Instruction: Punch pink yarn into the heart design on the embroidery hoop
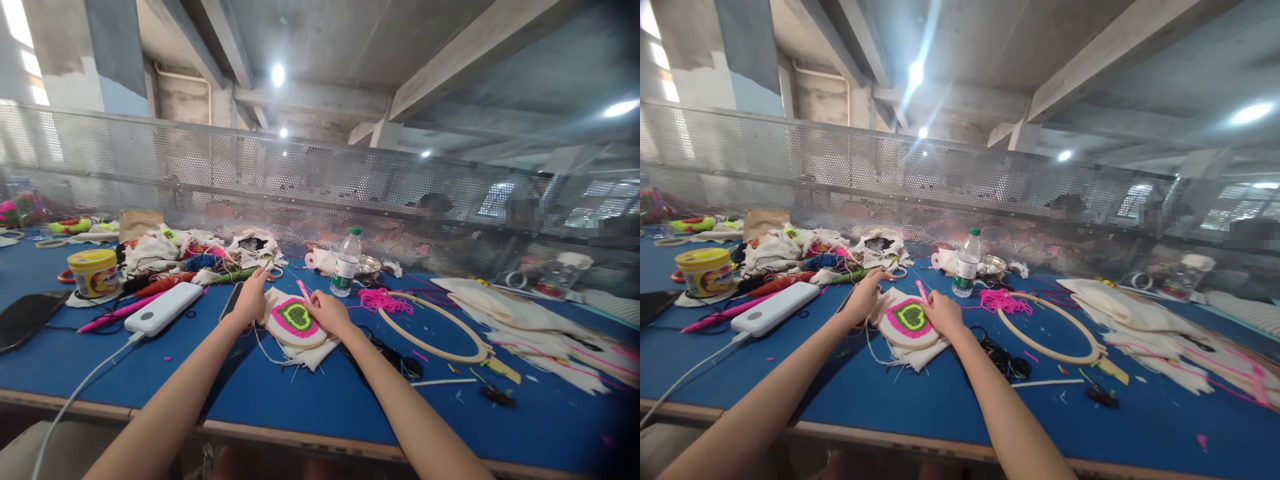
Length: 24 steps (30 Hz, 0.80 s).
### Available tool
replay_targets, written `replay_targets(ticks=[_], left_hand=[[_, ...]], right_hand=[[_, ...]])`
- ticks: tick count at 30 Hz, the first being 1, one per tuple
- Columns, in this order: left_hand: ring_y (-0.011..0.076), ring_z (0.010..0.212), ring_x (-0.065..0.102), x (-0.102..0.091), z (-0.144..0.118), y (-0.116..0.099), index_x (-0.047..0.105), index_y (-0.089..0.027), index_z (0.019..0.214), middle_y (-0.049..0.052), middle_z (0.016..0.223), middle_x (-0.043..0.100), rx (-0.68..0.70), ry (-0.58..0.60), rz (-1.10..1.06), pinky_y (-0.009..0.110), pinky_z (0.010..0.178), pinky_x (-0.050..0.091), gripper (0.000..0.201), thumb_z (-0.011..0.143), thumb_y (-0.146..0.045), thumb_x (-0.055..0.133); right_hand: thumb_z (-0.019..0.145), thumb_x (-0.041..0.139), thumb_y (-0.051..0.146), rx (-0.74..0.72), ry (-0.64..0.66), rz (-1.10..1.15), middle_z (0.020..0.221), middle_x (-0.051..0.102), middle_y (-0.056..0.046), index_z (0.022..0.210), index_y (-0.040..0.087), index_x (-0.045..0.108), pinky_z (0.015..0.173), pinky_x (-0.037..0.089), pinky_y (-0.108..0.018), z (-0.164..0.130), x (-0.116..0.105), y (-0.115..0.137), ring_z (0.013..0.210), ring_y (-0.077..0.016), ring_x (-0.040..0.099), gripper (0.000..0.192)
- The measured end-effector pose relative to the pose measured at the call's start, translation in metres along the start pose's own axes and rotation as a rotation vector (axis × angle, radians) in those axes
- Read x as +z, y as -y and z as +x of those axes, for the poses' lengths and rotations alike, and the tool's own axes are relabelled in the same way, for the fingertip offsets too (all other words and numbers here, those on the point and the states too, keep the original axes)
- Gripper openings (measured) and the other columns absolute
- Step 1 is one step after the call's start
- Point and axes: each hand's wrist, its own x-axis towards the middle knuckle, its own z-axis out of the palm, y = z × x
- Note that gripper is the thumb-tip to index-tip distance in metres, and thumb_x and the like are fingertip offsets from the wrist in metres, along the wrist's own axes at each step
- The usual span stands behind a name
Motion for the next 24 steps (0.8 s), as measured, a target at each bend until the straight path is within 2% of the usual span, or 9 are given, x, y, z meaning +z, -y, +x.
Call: replay_targets(ticks=[2, 6, 13, 19, 24], left_hand=[[0.0191, 0.110, 0.045, 0.000, 0.000, 0.001, 0.055, -0.016, 0.097, 0.010, 0.119, 0.046, -0.004, 0.014, 0.007, 0.032, 0.090, 0.038, 0.053, 0.057, 0.008, 0.031], [0.0176, 0.091, 0.056, 0.000, 0.000, 0.001, 0.055, -0.017, 0.101, 0.007, 0.106, 0.057, -0.051, 0.082, -0.021, 0.030, 0.080, 0.045, 0.055, 0.057, 0.007, 0.032], [0.0152, 0.079, 0.060, -0.003, -0.001, -0.002, 0.054, -0.019, 0.103, 0.006, 0.102, 0.061, -0.081, 0.122, -0.042, 0.027, 0.073, 0.046, 0.047, 0.065, 0.002, 0.036], [0.0170, 0.086, 0.058, -0.007, 0.001, -0.003, 0.055, -0.020, 0.099, 0.004, 0.097, 0.063, -0.070, 0.110, 0.020, 0.026, 0.076, 0.043, 0.035, 0.072, -0.005, 0.038], [0.0180, 0.095, 0.054, -0.007, -0.002, -0.004, 0.050, -0.020, 0.102, 0.006, 0.104, 0.058, -0.049, 0.137, 0.063, 0.028, 0.080, 0.041, 0.045, 0.066, 0.003, 0.034]], right_hand=[[0.079, 0.044, 0.045, -0.002, 0.001, 0.011, 0.073, 0.061, -0.002, 0.080, 0.020, 0.051, 0.050, 0.022, -0.022, 0.000, 0.000, 0.000, 0.064, -0.0138, 0.053, 0.025], [0.079, 0.043, 0.046, -0.002, 0.004, 0.025, 0.073, 0.060, -0.002, 0.079, 0.021, 0.051, 0.050, 0.022, -0.021, 0.000, 0.000, -0.001, 0.063, -0.0135, 0.052, 0.026], [0.077, 0.049, 0.036, -0.006, -0.010, 0.051, 0.069, 0.059, -0.001, 0.077, 0.019, 0.050, 0.050, 0.023, -0.021, 0.000, -0.004, -0.004, 0.060, -0.0120, 0.050, 0.017], [0.071, 0.054, 0.029, -0.020, 0.025, 0.244, 0.063, 0.060, 0.000, 0.070, 0.018, 0.049, 0.050, 0.029, -0.020, 0.002, -0.010, -0.017, 0.056, -0.0113, 0.052, 0.012], [0.070, 0.054, 0.027, -0.019, 0.040, 0.323, 0.059, 0.061, 0.000, 0.068, 0.018, 0.050, 0.052, 0.034, -0.021, 0.002, -0.011, -0.022, 0.056, -0.0127, 0.055, 0.010]])
